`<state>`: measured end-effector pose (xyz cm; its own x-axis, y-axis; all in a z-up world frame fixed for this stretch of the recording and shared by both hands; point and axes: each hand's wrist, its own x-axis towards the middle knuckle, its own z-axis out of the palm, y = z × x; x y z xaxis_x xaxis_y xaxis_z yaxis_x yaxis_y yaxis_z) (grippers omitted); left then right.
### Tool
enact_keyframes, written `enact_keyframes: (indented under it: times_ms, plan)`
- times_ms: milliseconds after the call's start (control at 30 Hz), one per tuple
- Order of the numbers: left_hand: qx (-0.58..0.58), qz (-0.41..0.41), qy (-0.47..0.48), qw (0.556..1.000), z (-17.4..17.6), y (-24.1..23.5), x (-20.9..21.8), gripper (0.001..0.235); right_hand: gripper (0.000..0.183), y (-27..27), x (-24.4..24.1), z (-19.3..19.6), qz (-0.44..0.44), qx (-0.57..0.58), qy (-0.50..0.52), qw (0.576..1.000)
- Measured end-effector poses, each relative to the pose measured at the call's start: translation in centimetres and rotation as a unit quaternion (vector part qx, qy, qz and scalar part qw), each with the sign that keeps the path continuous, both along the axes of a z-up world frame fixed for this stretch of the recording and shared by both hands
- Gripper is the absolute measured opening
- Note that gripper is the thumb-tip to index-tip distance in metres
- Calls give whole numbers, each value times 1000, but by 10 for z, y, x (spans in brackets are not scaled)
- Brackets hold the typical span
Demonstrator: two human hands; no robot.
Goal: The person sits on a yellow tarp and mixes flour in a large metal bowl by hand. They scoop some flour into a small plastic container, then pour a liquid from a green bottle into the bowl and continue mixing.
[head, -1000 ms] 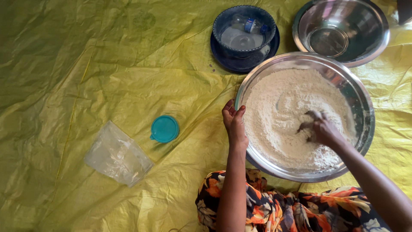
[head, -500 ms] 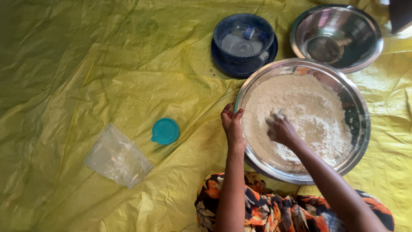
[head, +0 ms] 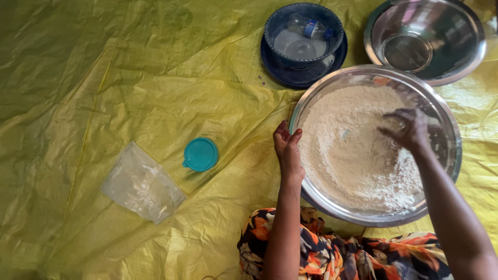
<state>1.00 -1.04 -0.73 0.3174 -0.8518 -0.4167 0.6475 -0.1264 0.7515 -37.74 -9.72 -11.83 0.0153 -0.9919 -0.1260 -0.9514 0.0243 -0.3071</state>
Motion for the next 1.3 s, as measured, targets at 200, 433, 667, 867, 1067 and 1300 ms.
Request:
enact_keyframes:
  times_ms: [200, 433, 667, 867, 1067, 1300]
  plan:
    - [-4, -9, 0, 1000, -5, -6, -5, 63, 101, -68, 25, -7, -82, 23, -133, 987]
    - [1, -11, -26, 1000, -11, -6, -7, 66, 87, -100, 131, -30, 86, 76, -140, 984]
    - [2, -11, -17, 1000, -3, -5, -3, 64, 77, -28, 184, -43, 319, 12, 36, 947]
    - [3, -5, -15, 1000, 6, 1, 1, 62, 48, 64, 165, 46, 342, 157, 201, 904]
    - [-2, -2, -4, 1000, 4, 4, 1, 61, 48, 58, 111, 90, 212, 140, 250, 934]
    - [-5, 9, -3, 1000, -2, 1, 0, 59, 52, 4, 120, -2, 97, 46, 158, 982]
